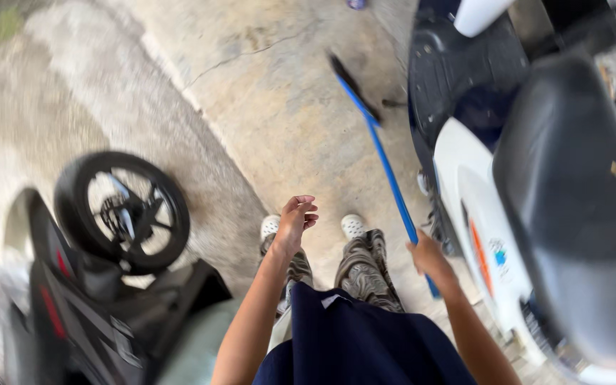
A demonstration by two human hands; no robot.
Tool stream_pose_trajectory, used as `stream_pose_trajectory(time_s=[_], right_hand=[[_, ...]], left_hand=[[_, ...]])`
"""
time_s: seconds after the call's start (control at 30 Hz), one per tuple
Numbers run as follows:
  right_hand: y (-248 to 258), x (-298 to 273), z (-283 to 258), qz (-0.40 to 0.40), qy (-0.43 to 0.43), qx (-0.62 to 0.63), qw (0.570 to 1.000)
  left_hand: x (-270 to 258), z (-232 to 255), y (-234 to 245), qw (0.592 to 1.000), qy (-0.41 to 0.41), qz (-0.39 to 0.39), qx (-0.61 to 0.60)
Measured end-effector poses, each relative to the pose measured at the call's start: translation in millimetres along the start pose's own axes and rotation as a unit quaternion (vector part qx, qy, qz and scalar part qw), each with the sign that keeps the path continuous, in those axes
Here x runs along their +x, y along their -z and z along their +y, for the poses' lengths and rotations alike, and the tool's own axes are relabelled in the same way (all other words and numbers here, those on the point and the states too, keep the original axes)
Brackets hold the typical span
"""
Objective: The person sweeps the outdoor ground around parked motorbikes with a broom, collects trash into a bag, and sweeps debris into a dustpan.
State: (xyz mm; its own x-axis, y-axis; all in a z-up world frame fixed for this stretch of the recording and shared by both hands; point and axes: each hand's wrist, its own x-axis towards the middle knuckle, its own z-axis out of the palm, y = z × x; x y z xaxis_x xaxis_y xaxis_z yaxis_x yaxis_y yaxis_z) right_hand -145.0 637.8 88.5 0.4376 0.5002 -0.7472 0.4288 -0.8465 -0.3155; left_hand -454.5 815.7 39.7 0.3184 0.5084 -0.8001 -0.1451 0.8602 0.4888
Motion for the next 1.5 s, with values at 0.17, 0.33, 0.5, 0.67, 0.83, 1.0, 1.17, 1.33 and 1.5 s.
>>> stream_pose_trajectory(time_s=[0.17,0.33,0.5,0.67,0.83,1.0,1.17,1.33,1.5], right_hand=[[-85.0,-12.1,45.6,-0.021,-0.112,0.066,0.991],[-105.8,28.0,42.0,-0.02,-0.109,0.16,0.981],[-151.8,56.5,-10.2,-0.051,-0.086,0.196,0.976],[-185.9,107.1,-114.9,-0.082,-0.027,0.25,0.964],[-125.7,155.6,-185.4,-0.196,0.009,0.456,0.868],[-56.0,94.3,-164.3,-0.157,0.079,0.439,0.881],[-109.5,55.6,-139.4,0.015,-0.052,0.217,0.975],[-165.2,64.8,-195.6,-0.118,-0.01,0.43,0.895],[-211.2,126.8,-315.8,-0.278,0.023,0.521,0.807]], left_hand=[[3.5,15.6,18.5,0.997,0.013,-0.039,0.06],[-9.4,12.3,21.7,0.992,0.041,-0.064,0.099],[-15.3,14.4,53.0,0.994,0.046,-0.051,0.087],[-16.5,22.2,75.2,0.996,0.043,-0.039,0.074],[-10.3,32.3,81.2,0.996,0.026,-0.055,0.058],[-4.8,47.4,98.9,0.997,0.002,-0.07,0.024],[-6.6,68.0,125.9,0.999,0.003,-0.037,0.012],[1.3,76.9,144.5,0.999,-0.021,-0.03,-0.033],[20.4,93.3,161.5,0.997,-0.005,-0.009,-0.072]])
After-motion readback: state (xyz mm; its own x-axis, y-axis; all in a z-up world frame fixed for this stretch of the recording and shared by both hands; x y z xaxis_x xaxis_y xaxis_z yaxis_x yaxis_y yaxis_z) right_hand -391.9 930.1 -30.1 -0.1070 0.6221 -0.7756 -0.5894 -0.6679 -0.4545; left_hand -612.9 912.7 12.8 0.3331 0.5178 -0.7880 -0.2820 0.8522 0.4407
